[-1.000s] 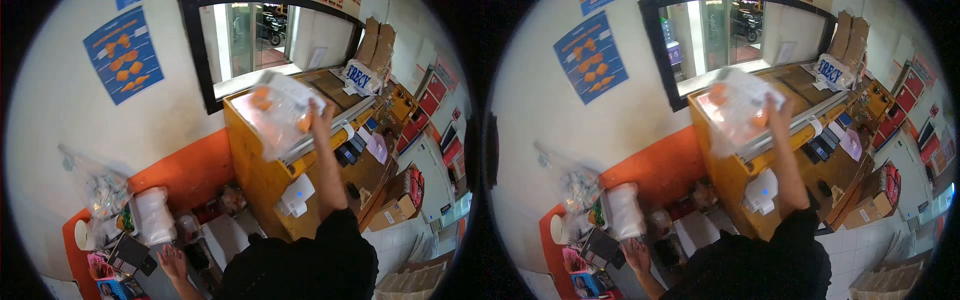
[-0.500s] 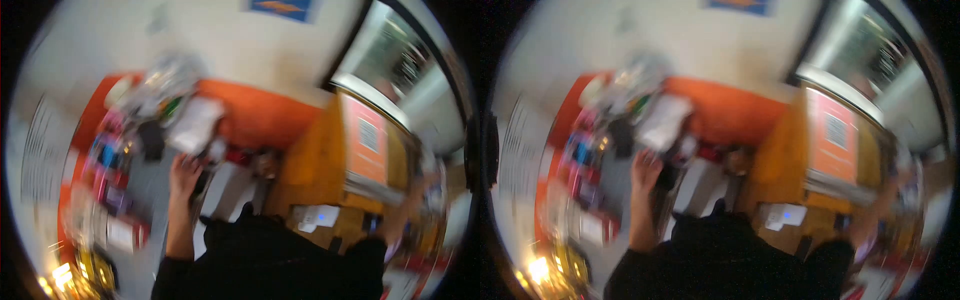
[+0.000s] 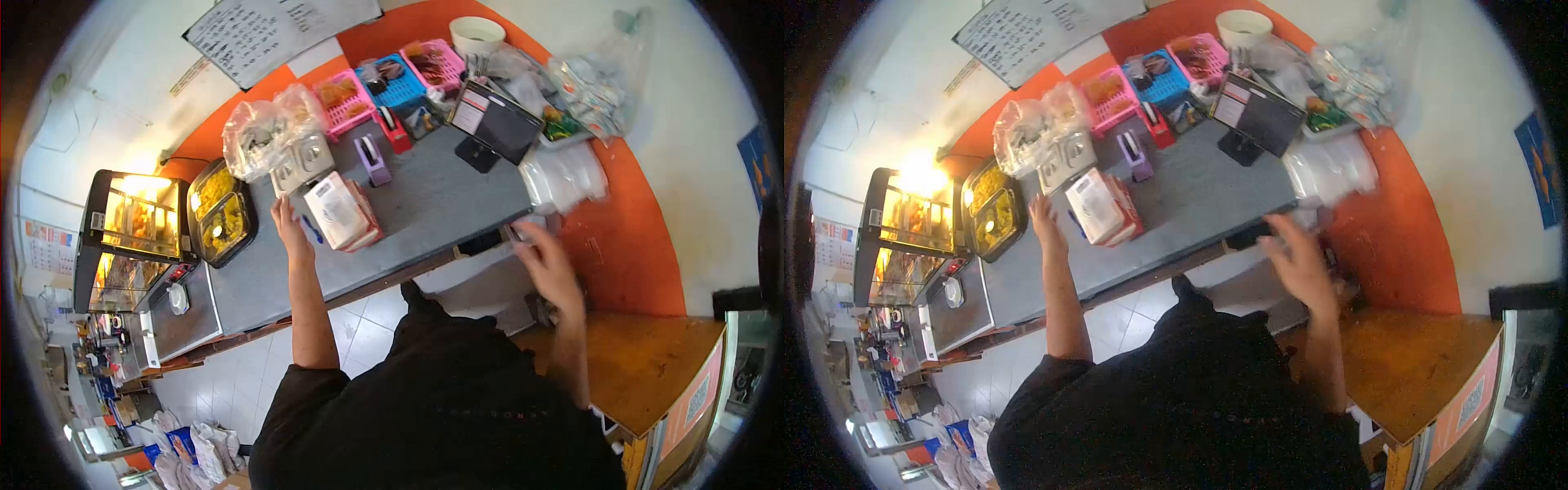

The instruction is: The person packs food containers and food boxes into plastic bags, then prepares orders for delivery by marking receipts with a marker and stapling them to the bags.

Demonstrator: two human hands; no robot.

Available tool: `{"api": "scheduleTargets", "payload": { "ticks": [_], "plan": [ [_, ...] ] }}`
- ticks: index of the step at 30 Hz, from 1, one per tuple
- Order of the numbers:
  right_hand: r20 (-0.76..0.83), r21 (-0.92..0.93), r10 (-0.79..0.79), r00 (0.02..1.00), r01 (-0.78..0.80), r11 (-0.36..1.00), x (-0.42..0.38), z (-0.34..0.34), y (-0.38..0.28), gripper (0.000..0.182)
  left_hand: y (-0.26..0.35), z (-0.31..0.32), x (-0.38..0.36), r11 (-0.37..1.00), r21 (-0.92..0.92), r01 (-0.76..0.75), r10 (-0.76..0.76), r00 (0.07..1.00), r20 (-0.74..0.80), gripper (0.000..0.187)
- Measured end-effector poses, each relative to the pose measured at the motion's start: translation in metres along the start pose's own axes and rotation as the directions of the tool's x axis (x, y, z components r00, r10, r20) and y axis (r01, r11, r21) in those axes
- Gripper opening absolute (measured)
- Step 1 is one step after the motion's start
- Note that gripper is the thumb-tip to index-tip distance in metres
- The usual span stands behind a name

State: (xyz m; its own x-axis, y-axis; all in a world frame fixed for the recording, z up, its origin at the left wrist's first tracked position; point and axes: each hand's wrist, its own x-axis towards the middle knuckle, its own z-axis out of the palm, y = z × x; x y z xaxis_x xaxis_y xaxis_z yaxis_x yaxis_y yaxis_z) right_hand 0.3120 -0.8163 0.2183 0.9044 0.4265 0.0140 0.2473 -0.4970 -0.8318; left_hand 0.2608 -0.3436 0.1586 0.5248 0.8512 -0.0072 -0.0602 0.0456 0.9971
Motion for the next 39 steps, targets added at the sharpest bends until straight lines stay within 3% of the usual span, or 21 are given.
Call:
{"api": "scheduleTargets", "payload": {
  "ticks": [1, 2, 4, 6, 8, 10, 11, 13, 14, 17, 19, 21, 23, 27, 29, 31, 33, 34, 36, 38, 39],
  "plan": [
    [0.191, 0.204, -0.079, 0.978, 0.039, 0.978, 0.030, 0.036, 0.010, 0.043, -0.032, -0.024, 0.021, 0.996, 0.034, 0.085, -0.083, 0.995, -0.061, 0.050],
    [0.424, 0.376, -0.043, 0.905, -0.133, 0.917, 0.060, 0.069, 0.000, 0.048, -0.059, -0.043, 0.032, 0.980, 0.034, 0.196, -0.195, 0.980, -0.034, 0.060],
    [0.483, 0.192, -0.063, 0.874, -0.035, 0.981, 0.115, 0.152, 0.001, 0.062, -0.102, -0.069, 0.043, 0.932, 0.058, 0.357, -0.362, 0.927, 0.096, 0.072],
    [0.652, 0.232, 0.116, 0.749, -0.343, 0.910, 0.167, 0.214, -0.015, 0.071, -0.142, -0.072, 0.043, 0.884, 0.071, 0.462, -0.463, 0.847, 0.263, 0.074],
    [0.643, 0.396, 0.326, 0.693, -0.665, 0.633, 0.204, 0.280, -0.004, 0.085, -0.162, -0.059, 0.046, 0.851, 0.059, 0.521, -0.508, 0.792, 0.339, 0.074],
    [0.666, 0.402, 0.384, 0.640, -0.741, 0.538, 0.230, 0.339, 0.028, 0.088, -0.170, -0.044, 0.041, 0.794, -0.238, 0.560, -0.345, 0.736, 0.582, 0.076],
    [0.690, 0.410, 0.423, 0.587, -0.799, 0.440, 0.239, 0.354, 0.033, 0.092, -0.170, -0.036, 0.039, 0.786, -0.233, 0.572, -0.351, 0.724, 0.594, 0.076],
    [0.762, 0.605, -0.020, 0.647, -0.701, 0.378, 0.222, 0.359, 0.014, 0.092, -0.162, -0.017, 0.030, 0.658, -0.388, 0.645, -0.342, 0.715, 0.609, 0.078],
    [0.707, 0.631, -0.006, 0.708, -0.626, 0.458, 0.217, 0.365, 0.016, 0.089, -0.153, -0.004, 0.023, 0.688, -0.388, 0.613, -0.402, 0.768, 0.498, 0.081],
    [0.621, 0.606, 0.113, 0.775, -0.567, 0.558, 0.189, 0.325, 0.001, 0.080, -0.154, 0.006, 0.014, 0.587, -0.341, 0.735, -0.361, 0.614, 0.702, 0.081],
    [0.566, 0.653, 0.182, 0.804, -0.572, 0.496, 0.179, 0.310, 0.029, 0.076, -0.142, 0.037, -0.009, 0.547, -0.273, 0.791, -0.390, 0.530, 0.753, 0.080],
    [0.573, 0.686, 0.141, 0.807, -0.567, 0.456, 0.176, 0.276, 0.040, 0.076, -0.140, 0.068, -0.035, 0.545, -0.328, 0.772, -0.418, 0.589, 0.692, 0.081],
    [0.520, 0.664, 0.198, 0.831, -0.539, 0.519, 0.182, 0.241, 0.061, 0.075, -0.137, 0.107, -0.055, 0.495, -0.338, 0.801, -0.382, 0.550, 0.743, 0.082],
    [0.579, 0.552, 0.133, 0.804, -0.507, 0.662, 0.185, 0.173, 0.108, 0.074, -0.145, 0.172, -0.086, 0.466, -0.341, 0.817, -0.401, 0.538, 0.741, 0.083],
    [0.480, 0.564, 0.187, 0.857, -0.465, 0.682, 0.180, 0.157, 0.134, 0.075, -0.143, 0.197, -0.096, 0.517, -0.209, 0.830, -0.419, 0.458, 0.784, 0.082],
    [0.465, 0.619, 0.130, 0.876, -0.426, 0.660, 0.190, 0.158, 0.169, 0.075, -0.140, 0.220, -0.103, 0.567, -0.144, 0.811, -0.471, 0.462, 0.751, 0.081],
    [0.438, 0.671, 0.076, 0.896, -0.382, 0.636, 0.206, 0.159, 0.190, 0.075, -0.160, 0.235, -0.096, 0.581, -0.233, 0.780, -0.399, 0.523, 0.753, 0.077],
    [0.244, 0.619, 0.043, 0.969, -0.189, 0.762, 0.212, 0.162, 0.182, 0.077, -0.165, 0.237, -0.091, 0.587, -0.255, 0.768, -0.366, 0.534, 0.762, 0.075],
    [0.280, 0.573, 0.116, 0.953, -0.263, 0.776, 0.201, 0.115, 0.143, 0.081, -0.159, 0.237, -0.088, 0.637, -0.192, 0.747, -0.390, 0.527, 0.755, 0.076],
    [0.562, 0.466, 0.248, 0.789, -0.550, 0.693, 0.190, 0.078, 0.161, 0.081, -0.163, 0.223, -0.074, 0.682, -0.127, 0.721, -0.415, 0.524, 0.744, 0.077],
    [0.387, 0.491, 0.312, 0.867, -0.481, 0.726, 0.184, 0.086, 0.207, 0.069, -0.175, 0.208, -0.059, 0.673, -0.109, 0.732, -0.475, 0.541, 0.694, 0.076]
  ]
}}
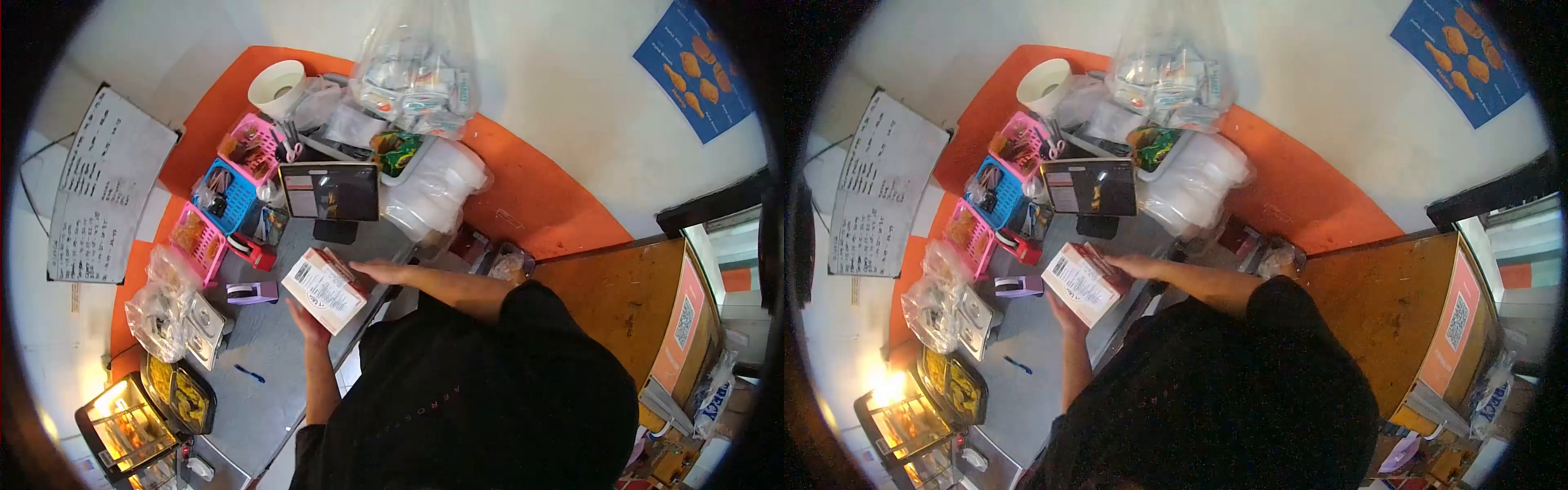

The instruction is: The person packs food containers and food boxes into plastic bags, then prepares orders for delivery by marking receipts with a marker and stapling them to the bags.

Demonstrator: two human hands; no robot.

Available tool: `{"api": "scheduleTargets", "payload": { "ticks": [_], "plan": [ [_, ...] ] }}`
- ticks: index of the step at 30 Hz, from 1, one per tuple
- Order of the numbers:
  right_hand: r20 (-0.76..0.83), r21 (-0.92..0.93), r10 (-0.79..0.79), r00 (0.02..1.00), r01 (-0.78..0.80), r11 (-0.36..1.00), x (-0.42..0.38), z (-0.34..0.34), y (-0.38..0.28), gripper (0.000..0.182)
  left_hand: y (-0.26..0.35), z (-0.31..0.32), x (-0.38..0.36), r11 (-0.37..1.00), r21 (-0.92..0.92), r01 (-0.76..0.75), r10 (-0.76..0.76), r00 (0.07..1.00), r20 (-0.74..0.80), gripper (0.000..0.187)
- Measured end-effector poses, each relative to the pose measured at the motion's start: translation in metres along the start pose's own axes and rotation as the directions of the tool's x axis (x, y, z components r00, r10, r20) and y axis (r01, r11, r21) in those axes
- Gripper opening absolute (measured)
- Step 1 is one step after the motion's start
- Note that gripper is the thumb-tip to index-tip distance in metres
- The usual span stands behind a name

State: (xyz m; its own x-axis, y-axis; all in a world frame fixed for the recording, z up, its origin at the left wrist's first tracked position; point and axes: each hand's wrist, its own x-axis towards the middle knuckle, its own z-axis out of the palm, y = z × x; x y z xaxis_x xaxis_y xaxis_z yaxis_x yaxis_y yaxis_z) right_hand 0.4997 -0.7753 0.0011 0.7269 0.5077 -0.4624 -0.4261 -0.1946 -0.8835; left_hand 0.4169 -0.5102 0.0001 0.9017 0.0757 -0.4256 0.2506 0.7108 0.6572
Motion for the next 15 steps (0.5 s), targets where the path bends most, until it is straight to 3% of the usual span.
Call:
{"api": "scheduleTargets", "payload": {
  "ticks": [1, 2, 3, 4, 5, 6, 8, 10, 11, 12, 13, 14, 15],
  "plan": [
    [-0.186, -0.025, -0.081, 0.979, 0.078, 0.997, 0.012, -0.023, 0.042, 0.057, 0.002, -0.011, 0.001, 1.000, 0.002, 0.020, -0.020, 0.997, -0.074, 0.075],
    [-0.364, -0.068, -0.165, 0.917, 0.150, 0.986, 0.012, -0.045, 0.065, 0.046, 0.008, 0.006, -0.012, 0.980, 0.195, -0.042, 0.110, 0.930, -0.351, 0.071],
    [-0.680, -0.562, -0.507, 0.530, 0.068, 0.824, -0.003, -0.078, 0.072, 0.037, 0.021, 0.033, -0.029, 0.921, 0.387, -0.047, 0.278, 0.775, -0.567, 0.067],
    [-0.849, -0.156, -0.284, 0.446, 0.301, 0.941, -0.019, -0.116, 0.073, 0.034, 0.029, 0.046, -0.036, 0.841, 0.512, -0.172, 0.477, 0.683, -0.554, 0.058],
    [-0.954, -0.210, -0.238, 0.180, 0.159, 0.965, -0.028, -0.152, 0.082, 0.031, 0.036, 0.056, -0.042, 0.726, 0.632, -0.272, 0.654, 0.558, -0.511, 0.050],
    [-0.915, 0.290, 0.201, 0.349, 0.226, 0.930, -0.068, -0.159, 0.025, 0.033, 0.042, 0.070, -0.049, 0.723, 0.636, -0.268, 0.655, 0.557, -0.510, 0.050],
    [-0.653, 0.720, 0.550, 0.521, 0.201, 0.664, -0.093, -0.186, -0.012, 0.037, 0.052, 0.109, -0.051, 0.243, 0.852, -0.464, 0.905, 0.424, -0.027, 0.035],
    [-0.664, 0.497, 0.358, 0.656, 0.030, 0.867, -0.034, -0.237, 0.063, 0.036, 0.048, 0.165, -0.048, 0.176, 0.836, -0.519, 0.728, 0.640, 0.244, 0.029],
    [-0.662, 0.499, 0.361, 0.657, 0.026, 0.866, -0.018, -0.249, 0.075, 0.036, 0.025, 0.197, -0.041, 0.322, 0.751, -0.576, 0.628, 0.724, 0.286, 0.027],
    [-0.763, 0.228, 0.186, 0.620, -0.011, 0.974, -0.007, -0.258, 0.083, 0.031, 0.010, 0.230, -0.035, 0.287, 0.766, -0.575, 0.353, 0.807, 0.474, 0.028],
    [-0.807, -0.065, -0.019, 0.590, -0.058, 0.996, -0.002, -0.264, 0.085, 0.028, -0.006, 0.261, -0.028, 0.253, 0.769, -0.587, 0.036, 0.800, 0.599, 0.030],
    [-0.808, -0.073, -0.028, 0.589, -0.053, 0.996, -0.001, -0.270, 0.076, 0.028, -0.028, 0.279, -0.018, 0.137, 0.696, -0.704, -0.200, 0.669, 0.716, 0.032],
    [-0.786, -0.132, -0.094, 0.611, -0.018, 0.991, -0.002, -0.273, 0.062, 0.025, -0.052, 0.298, -0.011, 0.149, 0.710, -0.688, -0.464, 0.585, 0.665, 0.043]
  ]
}}
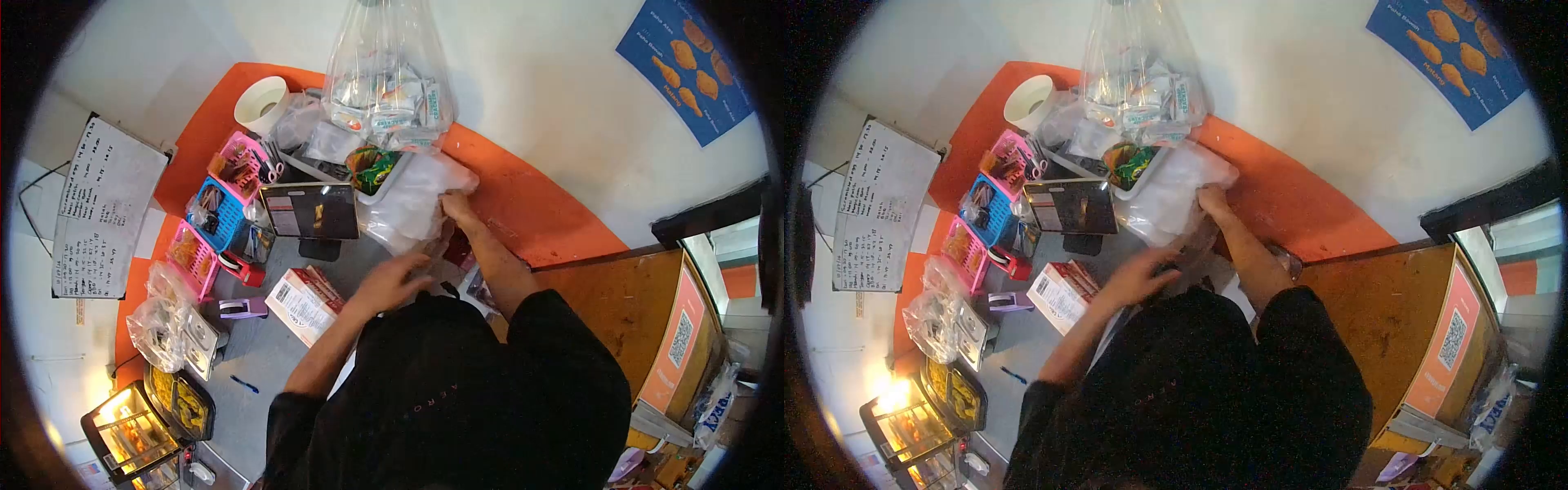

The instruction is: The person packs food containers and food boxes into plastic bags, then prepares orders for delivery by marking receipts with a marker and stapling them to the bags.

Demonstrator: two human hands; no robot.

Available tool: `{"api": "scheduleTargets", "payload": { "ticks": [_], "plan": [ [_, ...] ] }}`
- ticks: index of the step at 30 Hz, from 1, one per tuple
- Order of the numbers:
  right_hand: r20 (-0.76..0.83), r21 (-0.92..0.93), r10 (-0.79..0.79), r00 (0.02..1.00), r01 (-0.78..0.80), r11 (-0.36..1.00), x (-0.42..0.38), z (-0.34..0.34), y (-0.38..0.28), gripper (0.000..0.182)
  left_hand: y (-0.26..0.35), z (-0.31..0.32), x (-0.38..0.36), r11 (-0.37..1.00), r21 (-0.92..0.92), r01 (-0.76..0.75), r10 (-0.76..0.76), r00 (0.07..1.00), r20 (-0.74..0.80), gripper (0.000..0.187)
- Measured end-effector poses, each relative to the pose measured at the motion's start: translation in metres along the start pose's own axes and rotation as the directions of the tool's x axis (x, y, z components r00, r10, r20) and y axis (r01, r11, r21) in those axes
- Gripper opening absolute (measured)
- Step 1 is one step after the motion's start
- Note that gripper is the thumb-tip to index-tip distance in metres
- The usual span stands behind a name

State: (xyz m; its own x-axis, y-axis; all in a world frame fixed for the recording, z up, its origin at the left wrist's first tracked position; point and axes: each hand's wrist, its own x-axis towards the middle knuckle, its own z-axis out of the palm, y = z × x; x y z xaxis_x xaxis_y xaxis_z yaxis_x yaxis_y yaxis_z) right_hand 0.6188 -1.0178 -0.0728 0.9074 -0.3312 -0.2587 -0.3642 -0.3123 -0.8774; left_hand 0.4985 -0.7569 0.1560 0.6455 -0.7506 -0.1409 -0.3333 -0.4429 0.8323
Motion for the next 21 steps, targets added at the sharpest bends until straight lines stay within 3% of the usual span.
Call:
{"api": "scheduleTargets", "payload": {
  "ticks": [2, 4, 5, 6, 7, 8, 9, 10, 11, 12, 13, 15, 16, 20, 21],
  "plan": [
    [0.183, 0.070, -0.120, 0.976, 0.109, 0.992, -0.006, -0.017, -0.045, 0.022, -0.042, 0.045, 0.053, 0.994, 0.044, -0.096, 0.075, 0.935, 0.347, 0.053],
    [0.148, 0.166, -0.107, 0.983, 0.082, 0.983, -0.033, -0.025, -0.101, 0.025, -0.097, 0.079, 0.104, 0.976, 0.130, -0.177, 0.122, 0.929, 0.350, 0.049],
    [0.117, 0.258, -0.091, 0.989, 0.058, 0.964, -0.038, -0.027, -0.114, 0.030, -0.156, 0.108, 0.140, 0.846, 0.435, -0.307, 0.257, 0.951, 0.173, 0.050],
    [0.126, 0.222, -0.243, 0.962, 0.212, 0.952, -0.035, -0.028, -0.113, 0.032, -0.164, 0.102, 0.154, 0.885, 0.421, -0.198, 0.255, 0.963, -0.083, 0.050],
    [0.124, 0.222, -0.242, 0.962, 0.210, 0.952, -0.031, -0.024, -0.104, 0.032, -0.171, 0.095, 0.168, 0.928, 0.357, -0.110, 0.236, 0.913, -0.334, 0.051],
    [0.125, 0.450, -0.159, 0.979, 0.087, 0.889, -0.023, -0.017, -0.087, 0.029, -0.146, 0.057, 0.166, 0.991, -0.130, 0.039, -0.105, 0.823, -0.558, 0.050],
    [0.147, 0.648, -0.075, 0.986, -0.039, 0.760, -0.015, -0.007, -0.066, 0.027, -0.151, 0.042, 0.170, 0.944, -0.326, 0.059, -0.214, 0.858, -0.466, 0.053],
    [0.144, 0.649, -0.071, 0.987, -0.040, 0.760, -0.006, 0.006, -0.032, 0.027, -0.157, 0.028, 0.174, 0.857, -0.505, 0.102, -0.319, 0.875, -0.364, 0.057],
    [0.176, 0.168, -0.207, 0.962, 0.178, 0.970, 0.005, 0.020, 0.007, 0.030, -0.164, 0.028, 0.175, 0.858, -0.504, 0.101, -0.317, 0.876, -0.363, 0.057],
    [0.274, -0.347, -0.299, 0.914, 0.384, 0.856, 0.007, 0.028, 0.028, 0.032, -0.177, 0.031, 0.178, 0.911, -0.396, 0.116, -0.263, 0.903, -0.339, 0.058],
    [0.271, -0.347, -0.301, 0.914, 0.384, 0.856, -0.013, 0.023, 0.016, 0.032, -0.185, 0.033, 0.181, 0.951, -0.283, 0.122, -0.210, 0.928, -0.309, 0.059],
    [0.241, -0.675, -0.497, 0.834, 0.512, 0.532, -0.062, 0.009, -0.030, 0.026, -0.155, 0.020, 0.172, 0.928, -0.333, 0.167, -0.253, 0.939, -0.235, 0.060],
    [0.230, -0.754, -0.400, 0.887, 0.422, 0.503, -0.061, 0.012, -0.031, 0.023, -0.147, 0.017, 0.168, 0.899, -0.380, 0.220, -0.295, 0.943, -0.152, 0.062],
    [0.165, -0.838, -0.320, 0.933, 0.304, 0.454, -0.039, 0.019, -0.040, 0.024, -0.161, 0.023, 0.169, 0.869, -0.466, 0.164, -0.281, 0.940, -0.194, 0.063],
    [0.168, -0.838, -0.216, 0.962, 0.255, 0.483, -0.035, 0.017, -0.047, 0.027, -0.160, 0.022, 0.167, 0.866, -0.471, 0.170, -0.290, 0.937, -0.196, 0.063]
  ]
}}
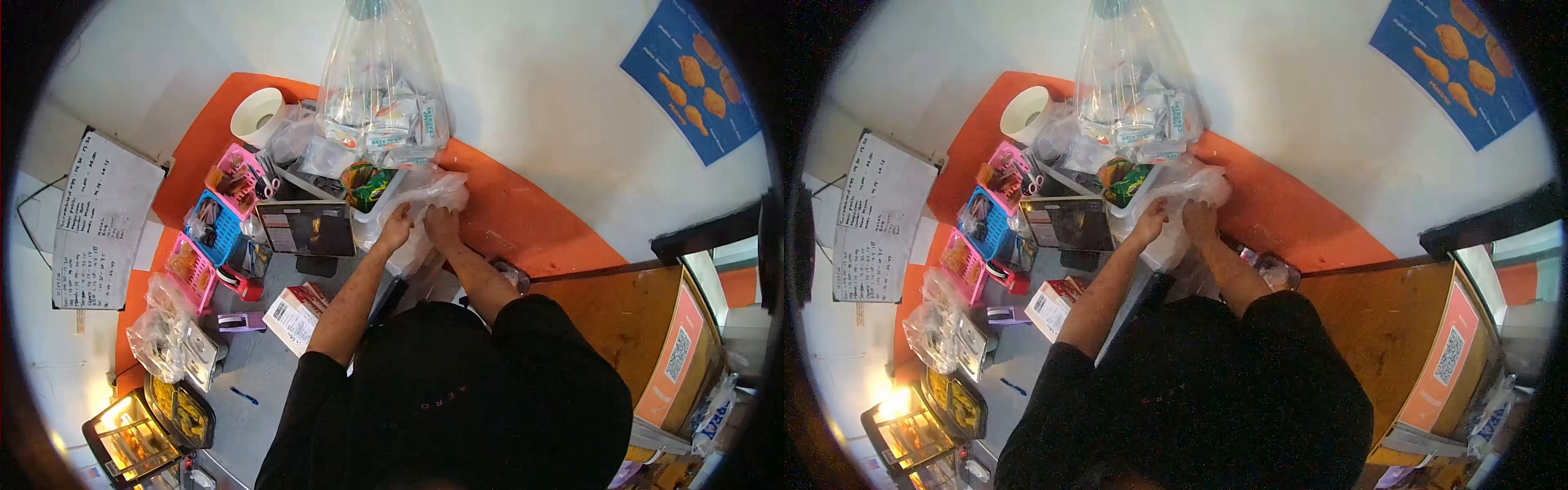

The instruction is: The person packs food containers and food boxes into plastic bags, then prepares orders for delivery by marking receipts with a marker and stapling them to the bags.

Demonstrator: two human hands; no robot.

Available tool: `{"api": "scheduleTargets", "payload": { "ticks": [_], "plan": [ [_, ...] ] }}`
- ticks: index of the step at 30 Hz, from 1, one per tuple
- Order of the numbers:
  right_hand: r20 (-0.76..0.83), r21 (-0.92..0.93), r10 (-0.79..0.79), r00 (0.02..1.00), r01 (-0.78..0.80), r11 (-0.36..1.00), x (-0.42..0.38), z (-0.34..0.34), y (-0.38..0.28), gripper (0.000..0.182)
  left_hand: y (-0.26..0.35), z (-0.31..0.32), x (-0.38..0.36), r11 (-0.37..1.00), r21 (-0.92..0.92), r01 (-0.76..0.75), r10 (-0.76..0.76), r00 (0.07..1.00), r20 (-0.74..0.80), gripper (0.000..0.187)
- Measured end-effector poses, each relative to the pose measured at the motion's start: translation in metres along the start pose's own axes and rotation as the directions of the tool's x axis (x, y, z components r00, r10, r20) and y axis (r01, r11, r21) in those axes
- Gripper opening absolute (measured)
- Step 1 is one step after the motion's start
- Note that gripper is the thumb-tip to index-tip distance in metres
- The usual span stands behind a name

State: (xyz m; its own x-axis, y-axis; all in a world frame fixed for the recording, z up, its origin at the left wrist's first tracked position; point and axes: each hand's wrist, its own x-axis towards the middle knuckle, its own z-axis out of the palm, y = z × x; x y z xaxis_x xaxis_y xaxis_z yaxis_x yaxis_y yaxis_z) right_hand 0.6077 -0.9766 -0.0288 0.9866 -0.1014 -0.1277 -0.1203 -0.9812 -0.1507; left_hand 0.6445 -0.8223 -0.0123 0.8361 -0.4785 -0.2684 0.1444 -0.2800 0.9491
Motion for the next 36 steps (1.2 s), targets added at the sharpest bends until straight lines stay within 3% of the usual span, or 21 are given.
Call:
{"api": "scheduleTargets", "payload": {
  "ticks": [2, 4, 8, 10, 14, 16, 17, 19, 20, 22, 23, 25, 26, 28, 29, 30, 31, 35, 36],
  "plan": [
    [0.092, 0.013, 0.050, 0.994, -0.052, 0.999, 0.003, -0.010, -0.003, 0.031, 0.003, -0.002, -0.003, 1.000, -0.004, 0.005, -0.005, 1.000, -0.010, 0.063],
    [-0.124, -0.004, 0.083, 0.989, -0.084, 0.996, -0.007, -0.007, -0.004, 0.039, 0.002, -0.001, -0.007, 1.000, 0.013, 0.019, -0.019, 1.000, 0.005, 0.064],
    [-0.254, 0.158, 0.222, 0.941, -0.186, 0.970, -0.029, 0.002, -0.007, 0.042, 0.002, 0.002, -0.017, 0.993, 0.104, -0.047, 0.047, 0.999, 0.000, 0.064],
    [-0.387, 0.281, 0.187, 0.903, -0.078, 0.957, -0.023, 0.025, 0.001, 0.040, -0.004, 0.004, -0.008, 0.995, 0.085, -0.048, 0.050, 0.999, -0.019, 0.066],
    [-0.377, 0.248, 0.083, 0.922, 0.014, 0.969, -0.002, 0.028, 0.010, 0.035, 0.006, 0.002, -0.009, 0.991, 0.129, -0.025, 0.023, 1.000, 0.016, 0.067],
    [-0.530, 0.154, -0.031, 0.847, 0.132, 0.979, 0.010, 0.021, 0.015, 0.026, 0.000, 0.005, -0.008, 0.992, 0.113, -0.056, 0.055, 0.998, 0.011, 0.067],
    [-0.534, 0.153, -0.031, 0.845, 0.132, 0.979, 0.011, 0.018, 0.018, 0.026, -0.001, 0.005, -0.006, 0.992, 0.115, -0.060, 0.060, 0.998, 0.012, 0.067],
    [-0.142, 0.392, -0.026, 0.989, 0.081, 0.917, 0.011, -0.005, 0.023, 0.025, -0.009, 0.005, 0.006, 0.997, 0.049, -0.056, 0.058, 0.997, -0.047, 0.067],
    [-0.143, 0.387, -0.029, 0.989, 0.083, 0.918, 0.009, -0.015, 0.022, 0.025, -0.009, 0.005, 0.007, 0.997, 0.044, -0.058, 0.061, 0.997, -0.050, 0.067],
    [-0.038, 0.636, -0.038, 0.999, 0.054, 0.769, 0.006, -0.032, 0.019, 0.030, -0.001, 0.003, 0.001, 0.997, 0.052, -0.059, 0.060, 0.998, -0.034, 0.069],
    [-0.039, 0.635, -0.040, 0.998, 0.056, 0.771, 0.004, -0.039, 0.018, 0.030, 0.003, 0.003, -0.003, 0.997, 0.050, -0.060, 0.061, 0.997, -0.036, 0.069],
    [-0.477, 0.616, 0.036, 0.878, 0.305, 0.727, 0.005, -0.059, 0.013, 0.033, 0.006, 0.003, -0.005, 0.965, 0.222, -0.137, 0.142, 0.990, -0.007, 0.070],
    [-0.478, 0.613, 0.032, 0.878, 0.308, 0.728, 0.003, -0.073, 0.013, 0.033, 0.009, 0.005, -0.009, 0.966, 0.220, -0.138, 0.144, 0.990, -0.010, 0.070],
    [-0.301, 0.934, 0.221, 0.928, 0.240, 0.266, -0.018, -0.155, 0.001, 0.034, 0.041, 0.009, -0.029, 0.940, 0.336, -0.064, 0.068, 0.998, 0.002, 0.071],
    [-0.191, 0.972, 0.150, 0.970, 0.165, 0.169, -0.029, -0.187, 0.005, 0.037, 0.050, 0.013, -0.035, 0.942, 0.329, -0.064, 0.066, 0.998, 0.004, 0.071],
    [-0.084, 0.994, 0.069, 0.994, 0.079, 0.078, -0.036, -0.213, 0.014, 0.040, 0.059, 0.016, -0.041, 0.947, 0.217, -0.238, 0.222, 0.971, 0.093, 0.070],
    [-0.148, 0.989, 0.122, 0.981, 0.145, 0.031, -0.038, -0.226, 0.022, 0.042, 0.066, 0.019, -0.044, 0.913, 0.089, -0.399, 0.382, 0.911, 0.158, 0.069],
    [-0.251, 0.947, 0.224, 0.942, 0.287, -0.148, -0.070, -0.304, 0.040, 0.054, 0.092, 0.028, -0.060, 0.879, -0.008, -0.477, 0.476, 0.874, 0.100, 0.058],
    [-0.327, 0.897, 0.337, 0.883, 0.402, -0.183, -0.081, -0.321, 0.030, 0.059, 0.112, 0.016, -0.076, 0.819, 0.023, -0.574, 0.572, 0.818, 0.051, 0.057]
  ]
}}
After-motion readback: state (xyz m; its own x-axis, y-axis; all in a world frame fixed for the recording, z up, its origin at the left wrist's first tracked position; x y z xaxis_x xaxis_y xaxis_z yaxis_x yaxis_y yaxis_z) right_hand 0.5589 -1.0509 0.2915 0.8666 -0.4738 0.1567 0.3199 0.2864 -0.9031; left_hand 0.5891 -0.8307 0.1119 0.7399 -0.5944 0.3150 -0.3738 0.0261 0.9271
